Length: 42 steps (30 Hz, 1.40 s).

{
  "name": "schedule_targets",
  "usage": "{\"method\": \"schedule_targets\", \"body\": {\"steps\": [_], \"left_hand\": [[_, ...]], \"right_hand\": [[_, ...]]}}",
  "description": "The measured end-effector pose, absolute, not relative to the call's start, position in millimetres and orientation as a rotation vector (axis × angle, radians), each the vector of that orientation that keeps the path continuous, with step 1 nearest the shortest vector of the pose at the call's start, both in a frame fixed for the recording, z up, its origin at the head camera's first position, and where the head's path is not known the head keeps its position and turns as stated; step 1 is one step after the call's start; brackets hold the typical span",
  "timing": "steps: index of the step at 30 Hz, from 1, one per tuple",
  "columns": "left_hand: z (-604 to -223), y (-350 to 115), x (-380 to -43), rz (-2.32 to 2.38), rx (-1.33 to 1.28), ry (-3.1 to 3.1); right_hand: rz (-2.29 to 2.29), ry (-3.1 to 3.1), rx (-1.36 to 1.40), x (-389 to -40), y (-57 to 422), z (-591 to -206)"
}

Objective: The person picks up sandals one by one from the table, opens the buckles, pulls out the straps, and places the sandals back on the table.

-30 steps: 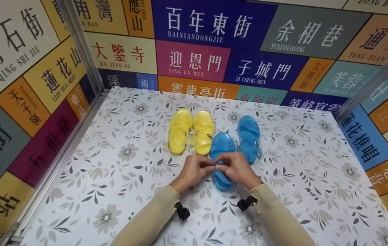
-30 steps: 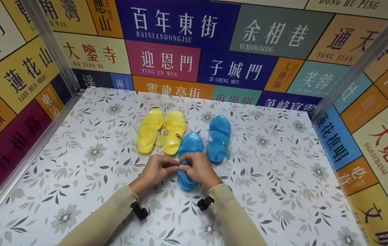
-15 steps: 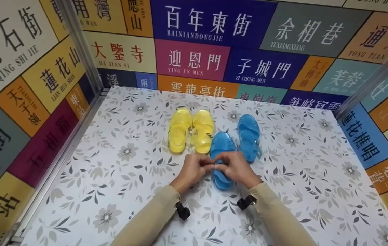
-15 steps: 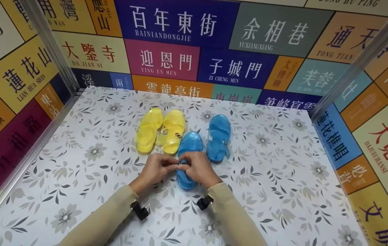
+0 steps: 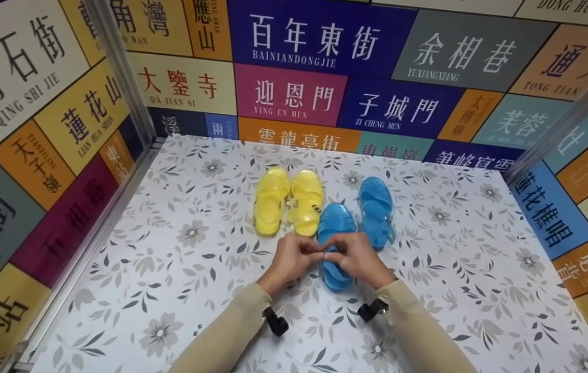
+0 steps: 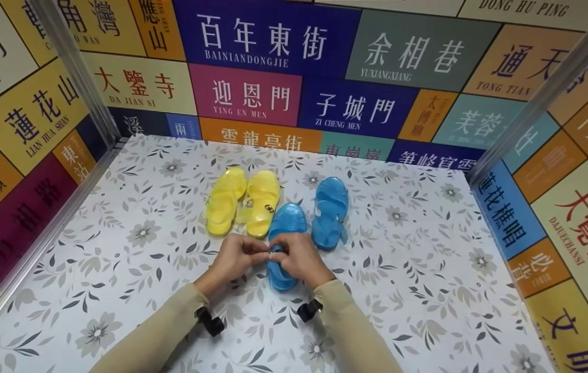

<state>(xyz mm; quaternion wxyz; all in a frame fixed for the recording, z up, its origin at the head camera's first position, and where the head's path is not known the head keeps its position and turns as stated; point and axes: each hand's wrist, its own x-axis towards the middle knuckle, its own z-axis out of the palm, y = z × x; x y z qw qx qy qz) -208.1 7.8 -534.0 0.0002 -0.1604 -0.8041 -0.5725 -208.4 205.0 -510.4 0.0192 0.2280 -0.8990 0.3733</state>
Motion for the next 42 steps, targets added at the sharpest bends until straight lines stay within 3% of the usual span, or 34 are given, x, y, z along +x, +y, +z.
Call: {"method": "schedule_targets", "body": {"steps": [18,42], "left_hand": [[-523,8,-210,-1.876,-0.476,-2.569],[-515,13,-208,-2.001,-0.253,-2.576]], "right_hand": [[1.136,-2.83,0.652,-206,202,-510],[1.093,-2.786,0.689,-207,202,-510]]}}
